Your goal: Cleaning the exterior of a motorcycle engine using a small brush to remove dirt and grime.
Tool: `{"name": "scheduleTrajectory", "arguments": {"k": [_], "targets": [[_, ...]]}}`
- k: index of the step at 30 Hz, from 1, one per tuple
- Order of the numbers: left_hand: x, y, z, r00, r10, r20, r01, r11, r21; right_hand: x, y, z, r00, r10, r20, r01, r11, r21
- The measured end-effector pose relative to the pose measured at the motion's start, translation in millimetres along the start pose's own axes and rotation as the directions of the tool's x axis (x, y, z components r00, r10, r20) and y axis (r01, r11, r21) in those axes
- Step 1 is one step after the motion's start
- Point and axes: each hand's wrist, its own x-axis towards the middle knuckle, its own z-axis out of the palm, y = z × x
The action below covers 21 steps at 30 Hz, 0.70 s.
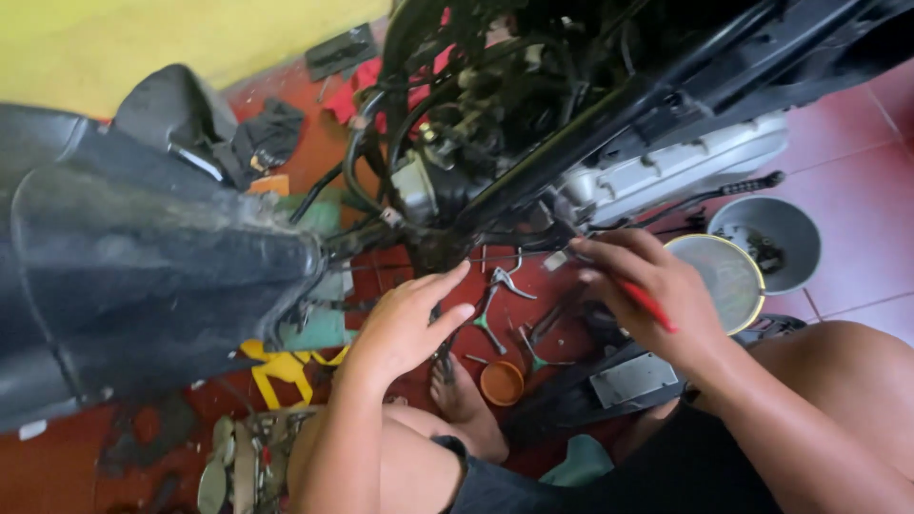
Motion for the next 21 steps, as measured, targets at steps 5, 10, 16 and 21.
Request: {"name": "scheduleTrajectory", "arguments": {"k": [5, 10, 16, 21], "targets": [[-4, -31, 21, 0.956, -0.240, 0.170, 0.231, 0.970, 0.072, -6, 15, 0, 0.992, -0.024, -0.126, 0.029, 0.999, 0.034], [5, -97, 76, 0.798, -0.538, 0.270, 0.472, 0.838, 0.274, -5, -5, -1, 0.998, 0.040, 0.055, -0.044, 0.996, 0.071], [26, -190, 205, 0.757, -0.650, 0.059, 0.649, 0.760, 0.045, 2, -4, -11, 1.000, -0.013, 0.028, 0.011, 0.996, 0.085], [29, -192, 278, 0.678, -0.733, -0.050, 0.688, 0.657, -0.308, 8, 6, -7, 0.990, 0.047, 0.135, -0.059, 0.995, 0.082]]}}
